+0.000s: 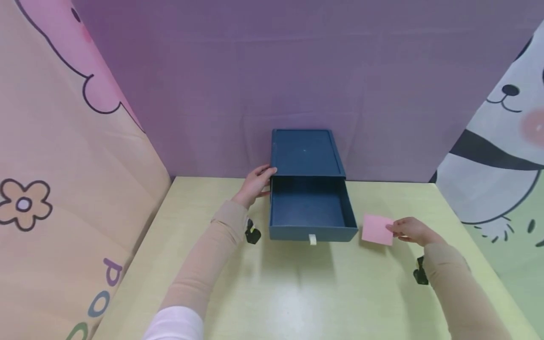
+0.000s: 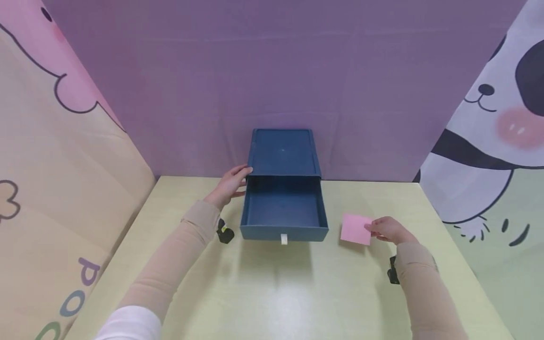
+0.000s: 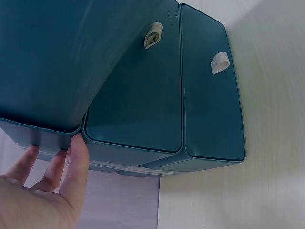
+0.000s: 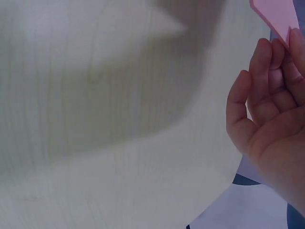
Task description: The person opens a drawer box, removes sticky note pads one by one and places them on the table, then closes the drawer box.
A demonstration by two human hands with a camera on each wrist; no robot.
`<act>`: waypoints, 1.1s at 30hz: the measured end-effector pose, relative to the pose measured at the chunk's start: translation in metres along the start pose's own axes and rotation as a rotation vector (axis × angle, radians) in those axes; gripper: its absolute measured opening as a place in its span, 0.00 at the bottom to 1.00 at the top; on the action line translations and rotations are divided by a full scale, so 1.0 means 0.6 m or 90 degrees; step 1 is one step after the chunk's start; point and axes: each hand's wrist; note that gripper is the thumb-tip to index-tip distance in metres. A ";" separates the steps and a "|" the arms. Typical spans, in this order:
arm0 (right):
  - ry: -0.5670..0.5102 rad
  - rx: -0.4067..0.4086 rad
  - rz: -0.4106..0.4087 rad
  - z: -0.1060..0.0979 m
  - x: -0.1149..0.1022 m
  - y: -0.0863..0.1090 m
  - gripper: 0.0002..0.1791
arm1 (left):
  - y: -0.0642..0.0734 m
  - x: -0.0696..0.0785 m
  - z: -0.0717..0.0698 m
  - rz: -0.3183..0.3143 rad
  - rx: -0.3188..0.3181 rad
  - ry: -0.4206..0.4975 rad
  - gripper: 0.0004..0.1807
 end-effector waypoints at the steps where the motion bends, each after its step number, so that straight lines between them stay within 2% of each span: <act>1: 0.012 0.007 0.003 0.000 0.001 -0.001 0.18 | 0.000 0.000 0.000 0.000 0.000 -0.002 0.32; 8: 0.105 0.074 -0.010 0.011 0.003 -0.010 0.15 | 0.001 0.001 -0.002 -0.001 0.002 -0.002 0.32; 13: 0.188 0.146 -0.007 0.027 0.006 -0.013 0.17 | -0.001 -0.002 0.000 -0.003 -0.003 0.003 0.32; 17: 0.240 0.176 0.000 0.032 0.013 -0.029 0.19 | -0.001 -0.002 0.000 -0.002 0.000 0.005 0.32; 24: 0.242 0.179 0.058 0.044 0.015 -0.042 0.27 | 0.000 0.002 0.000 -0.003 0.008 0.005 0.32; 27: 0.236 0.172 0.083 0.049 0.013 -0.041 0.27 | -0.001 0.002 -0.001 -0.004 0.007 0.005 0.32; 33: 0.251 0.166 0.094 0.054 0.016 -0.044 0.23 | -0.001 0.001 -0.001 -0.004 0.008 0.005 0.32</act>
Point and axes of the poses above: each hand's wrist, its own y-axis away from the middle knuckle, its own z-axis out of the palm, x = y × z, and after that the axes turned 5 degrees about -x, right-handed
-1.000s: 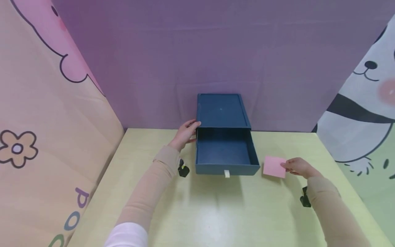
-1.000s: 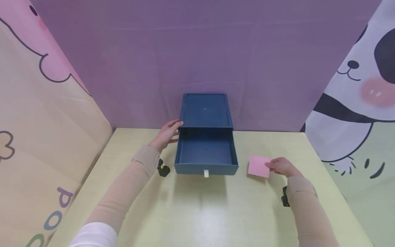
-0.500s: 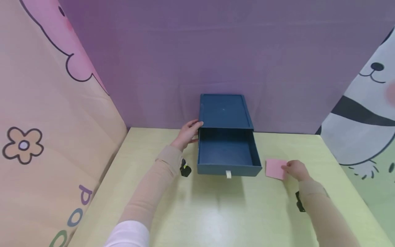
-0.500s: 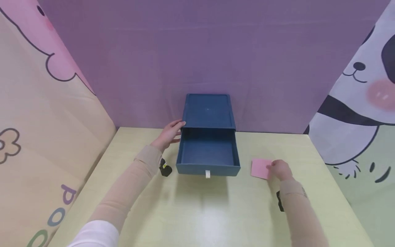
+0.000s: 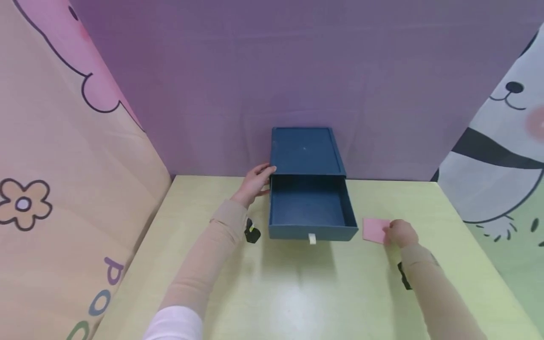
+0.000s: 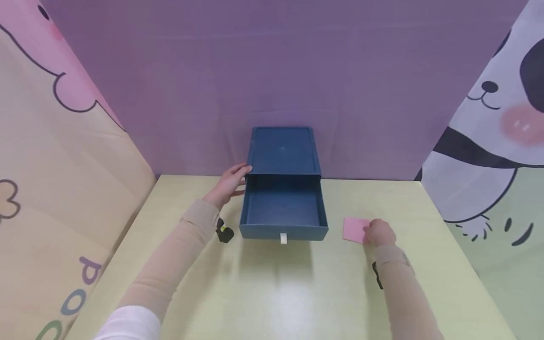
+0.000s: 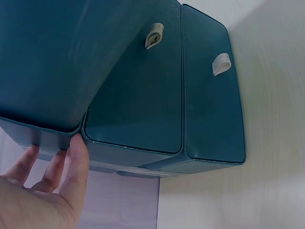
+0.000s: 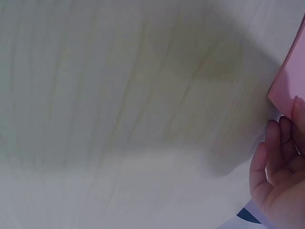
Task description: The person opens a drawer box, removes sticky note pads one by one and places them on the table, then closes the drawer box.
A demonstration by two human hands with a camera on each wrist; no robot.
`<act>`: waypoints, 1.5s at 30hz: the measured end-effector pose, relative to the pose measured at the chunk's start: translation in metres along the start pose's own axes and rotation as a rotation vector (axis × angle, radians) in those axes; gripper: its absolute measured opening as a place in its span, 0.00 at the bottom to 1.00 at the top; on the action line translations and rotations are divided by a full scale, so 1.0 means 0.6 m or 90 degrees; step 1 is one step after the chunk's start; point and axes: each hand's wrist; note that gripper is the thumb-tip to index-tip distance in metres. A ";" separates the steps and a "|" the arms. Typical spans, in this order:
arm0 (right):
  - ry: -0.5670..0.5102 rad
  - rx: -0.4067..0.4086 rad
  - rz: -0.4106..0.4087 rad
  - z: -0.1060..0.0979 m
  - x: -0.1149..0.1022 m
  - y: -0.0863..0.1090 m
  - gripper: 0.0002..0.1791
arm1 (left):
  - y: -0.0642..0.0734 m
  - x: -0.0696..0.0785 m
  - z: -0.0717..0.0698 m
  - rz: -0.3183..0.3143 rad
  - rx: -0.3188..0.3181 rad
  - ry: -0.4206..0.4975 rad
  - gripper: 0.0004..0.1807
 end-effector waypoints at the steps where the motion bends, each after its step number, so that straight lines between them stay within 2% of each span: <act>1: 0.004 -0.001 0.001 0.001 0.000 -0.002 0.22 | 0.001 0.000 0.000 -0.001 0.001 0.000 0.32; 5: 0.019 -0.010 0.014 0.003 -0.002 -0.011 0.19 | 0.004 0.002 0.000 0.001 0.000 -0.003 0.32; 15: 0.053 0.008 0.043 0.007 -0.003 -0.021 0.20 | 0.000 -0.002 0.000 -0.003 -0.001 -0.002 0.31; 20: 0.050 0.023 0.045 0.011 -0.002 -0.021 0.21 | 0.001 -0.002 0.000 0.005 0.000 -0.004 0.32; 25: 0.039 0.034 0.048 0.018 -0.003 -0.015 0.20 | 0.004 -0.004 0.001 -0.005 -0.003 -0.005 0.32; 34: 0.024 0.049 0.049 0.018 -0.017 -0.003 0.20 | 0.004 -0.004 0.000 0.003 -0.003 -0.007 0.31; 45: 0.010 0.039 0.051 0.014 -0.005 -0.011 0.22 | 0.003 -0.002 0.001 0.000 -0.001 -0.013 0.32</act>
Point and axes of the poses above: each hand's wrist, its own y-axis away from the middle knuckle, its own z-axis out of the palm, x = y × z, and after that the axes turned 5 degrees about -x, right-handed
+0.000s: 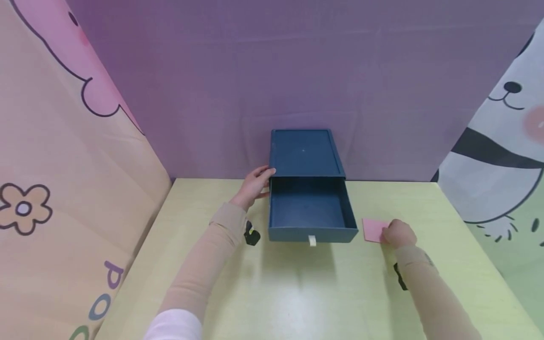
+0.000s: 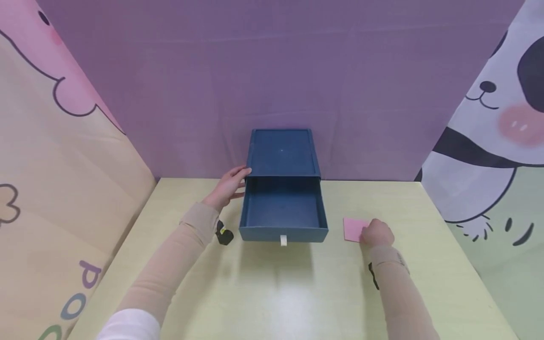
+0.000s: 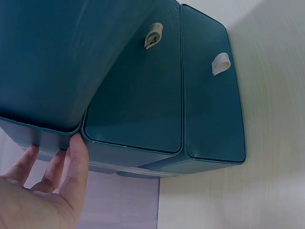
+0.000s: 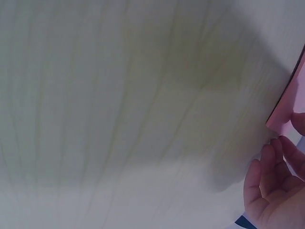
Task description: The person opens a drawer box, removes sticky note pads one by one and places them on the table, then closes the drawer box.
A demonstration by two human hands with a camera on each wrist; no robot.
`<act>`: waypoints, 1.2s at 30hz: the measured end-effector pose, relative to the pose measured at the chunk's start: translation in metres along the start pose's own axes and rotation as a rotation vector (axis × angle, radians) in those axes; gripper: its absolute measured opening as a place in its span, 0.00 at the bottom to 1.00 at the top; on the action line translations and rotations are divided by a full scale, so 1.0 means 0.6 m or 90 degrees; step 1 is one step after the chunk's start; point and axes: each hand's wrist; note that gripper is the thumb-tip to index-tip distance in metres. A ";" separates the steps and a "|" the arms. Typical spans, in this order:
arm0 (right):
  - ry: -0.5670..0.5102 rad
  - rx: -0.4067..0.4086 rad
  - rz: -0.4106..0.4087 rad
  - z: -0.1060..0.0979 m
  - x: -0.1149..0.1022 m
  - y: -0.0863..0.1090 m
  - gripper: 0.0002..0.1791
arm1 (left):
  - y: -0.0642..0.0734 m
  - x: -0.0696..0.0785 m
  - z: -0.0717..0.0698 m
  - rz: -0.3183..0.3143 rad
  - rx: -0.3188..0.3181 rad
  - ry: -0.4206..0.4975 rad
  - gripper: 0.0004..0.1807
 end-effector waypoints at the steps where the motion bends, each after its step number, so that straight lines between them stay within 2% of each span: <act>1: -0.004 -0.001 0.002 -0.001 0.001 0.000 0.23 | 0.000 0.000 0.000 0.000 0.000 0.001 0.32; 13: -0.049 0.004 0.010 -0.018 -0.003 0.016 0.29 | -0.004 0.000 0.000 0.003 0.004 0.004 0.31; 19: -0.101 0.045 -0.018 -0.024 -0.006 0.024 0.29 | -0.004 -0.001 0.000 0.001 0.003 0.002 0.32; 23: -0.233 0.070 -0.042 -0.021 -0.007 0.023 0.29 | -0.004 -0.001 0.002 0.000 0.002 0.003 0.32; 26: -0.373 0.048 -0.061 -0.022 -0.009 0.021 0.31 | -0.005 -0.001 0.002 0.002 0.004 0.003 0.32; 30: -0.509 -0.026 -0.100 -0.032 -0.009 0.021 0.33 | -0.005 -0.001 0.002 0.002 0.004 0.003 0.32; 36: -0.628 -0.150 -0.213 -0.055 -0.013 0.030 0.35 | -0.003 -0.001 -0.001 -0.001 0.001 -0.003 0.32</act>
Point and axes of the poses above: each hand's wrist, its own y-axis away from the middle knuckle, its own z-axis out of the palm, x = y × z, and after that the axes turned 5 degrees about -x, right-handed
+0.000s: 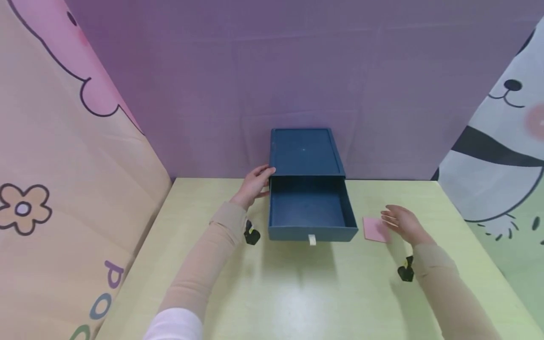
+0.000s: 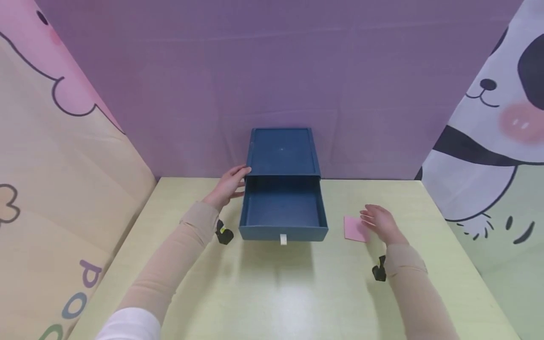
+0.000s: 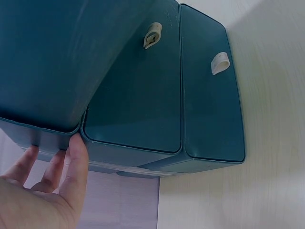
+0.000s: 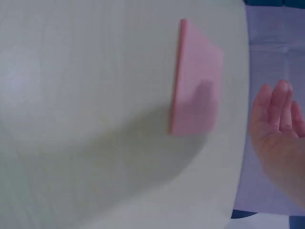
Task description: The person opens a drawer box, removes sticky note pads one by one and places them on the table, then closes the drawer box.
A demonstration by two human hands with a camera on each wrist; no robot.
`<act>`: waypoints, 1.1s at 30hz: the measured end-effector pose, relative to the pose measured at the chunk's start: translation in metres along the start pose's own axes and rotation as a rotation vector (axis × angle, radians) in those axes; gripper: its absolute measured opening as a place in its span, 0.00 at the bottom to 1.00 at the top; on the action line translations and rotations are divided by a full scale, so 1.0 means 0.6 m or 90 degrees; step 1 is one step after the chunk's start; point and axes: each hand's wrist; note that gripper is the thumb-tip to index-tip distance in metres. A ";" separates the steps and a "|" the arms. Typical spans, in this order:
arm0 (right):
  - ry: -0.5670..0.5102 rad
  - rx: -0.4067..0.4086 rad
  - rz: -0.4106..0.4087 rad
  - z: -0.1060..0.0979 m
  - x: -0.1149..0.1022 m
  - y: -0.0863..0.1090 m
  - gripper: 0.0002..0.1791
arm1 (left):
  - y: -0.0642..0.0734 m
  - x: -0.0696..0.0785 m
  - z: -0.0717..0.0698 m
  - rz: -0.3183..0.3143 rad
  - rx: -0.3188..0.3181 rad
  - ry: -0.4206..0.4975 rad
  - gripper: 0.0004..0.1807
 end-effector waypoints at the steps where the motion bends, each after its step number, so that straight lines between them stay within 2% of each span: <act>1: -0.018 -0.018 -0.014 0.001 -0.006 0.000 0.34 | 0.000 0.000 -0.001 0.000 0.001 0.000 0.32; 3: -0.061 -0.046 -0.039 0.004 -0.021 0.000 0.28 | -0.001 -0.001 -0.002 0.000 0.002 -0.001 0.33; 6: -0.120 -0.086 -0.068 0.013 -0.046 0.001 0.14 | -0.001 -0.002 -0.002 -0.002 0.005 -0.001 0.33; 8: -0.159 -0.114 -0.086 0.019 -0.062 0.002 0.10 | -0.001 -0.002 -0.001 -0.003 0.003 0.000 0.33; 12: -0.187 -0.160 -0.117 0.034 -0.088 0.007 0.15 | 0.000 -0.002 0.002 -0.005 0.000 0.001 0.33; 18: -0.187 -0.237 -0.185 0.066 -0.120 0.018 0.19 | -0.001 0.000 0.002 -0.001 0.002 -0.004 0.33; 26: -0.161 -0.384 -0.333 0.119 -0.160 0.045 0.29 | 0.001 0.003 0.002 -0.001 -0.001 -0.002 0.33; 30: -0.128 -0.411 -0.350 0.155 -0.186 0.064 0.28 | 0.001 0.003 0.001 -0.001 0.000 0.002 0.33; 33: -0.114 -0.458 -0.359 0.183 -0.201 0.077 0.27 | 0.001 0.002 0.001 -0.002 0.001 0.003 0.33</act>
Point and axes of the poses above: each hand's wrist, its own y-axis away from the middle knuckle, its own z-axis out of the palm, x = y × z, and after that the axes turned 5 degrees about -x, right-handed
